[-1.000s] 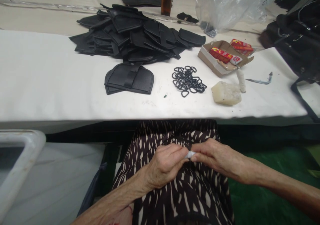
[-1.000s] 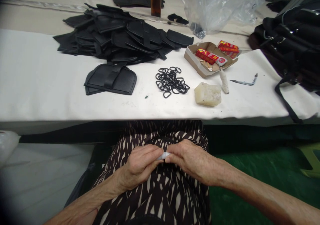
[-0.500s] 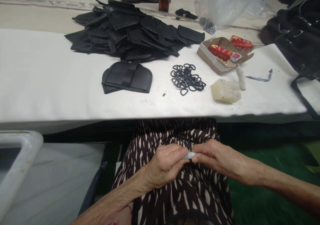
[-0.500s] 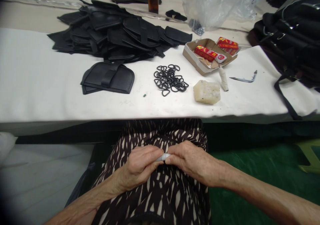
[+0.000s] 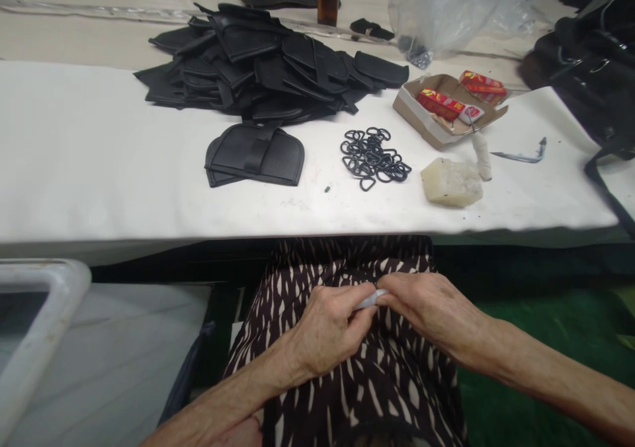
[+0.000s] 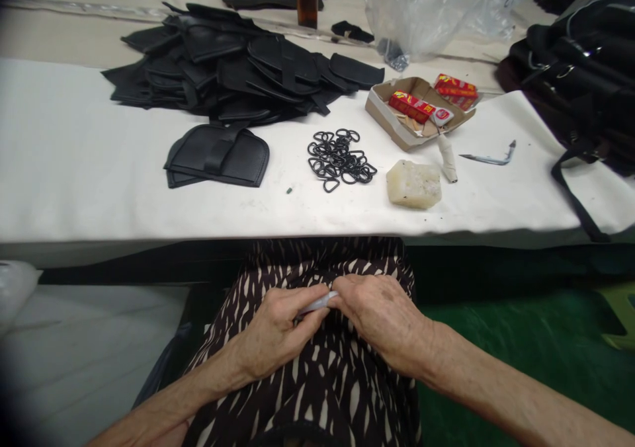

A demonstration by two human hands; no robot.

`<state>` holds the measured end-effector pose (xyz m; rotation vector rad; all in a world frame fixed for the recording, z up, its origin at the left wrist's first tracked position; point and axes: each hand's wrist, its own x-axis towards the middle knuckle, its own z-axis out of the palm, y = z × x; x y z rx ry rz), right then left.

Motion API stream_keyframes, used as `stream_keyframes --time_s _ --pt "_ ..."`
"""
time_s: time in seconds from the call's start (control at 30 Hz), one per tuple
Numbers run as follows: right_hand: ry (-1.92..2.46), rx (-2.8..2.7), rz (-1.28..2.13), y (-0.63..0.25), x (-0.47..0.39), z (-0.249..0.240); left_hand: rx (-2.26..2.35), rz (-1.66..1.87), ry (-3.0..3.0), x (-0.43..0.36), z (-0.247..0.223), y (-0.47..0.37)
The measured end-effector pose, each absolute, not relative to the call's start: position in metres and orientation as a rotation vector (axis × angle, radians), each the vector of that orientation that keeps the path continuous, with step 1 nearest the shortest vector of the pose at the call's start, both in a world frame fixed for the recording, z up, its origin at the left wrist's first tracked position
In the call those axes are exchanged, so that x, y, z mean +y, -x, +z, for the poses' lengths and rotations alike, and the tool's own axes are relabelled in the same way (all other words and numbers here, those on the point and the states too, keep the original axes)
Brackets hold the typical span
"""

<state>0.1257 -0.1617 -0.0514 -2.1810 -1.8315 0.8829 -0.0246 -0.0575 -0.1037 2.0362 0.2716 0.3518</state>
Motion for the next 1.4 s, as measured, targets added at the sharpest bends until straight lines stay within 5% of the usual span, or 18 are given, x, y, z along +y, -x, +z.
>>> stream_keyframes --time_s 0.43,1.4 --pt "2.323 -1.715 0.559 -0.102 -0.166 -0.066 0.417 0.355 -1.958 -0.059 -0.101 0.022" --pt "2.263 -1.627 0.727 -0.102 -0.166 -0.063 0.395 0.364 -1.978 -0.063 -0.108 0.023"
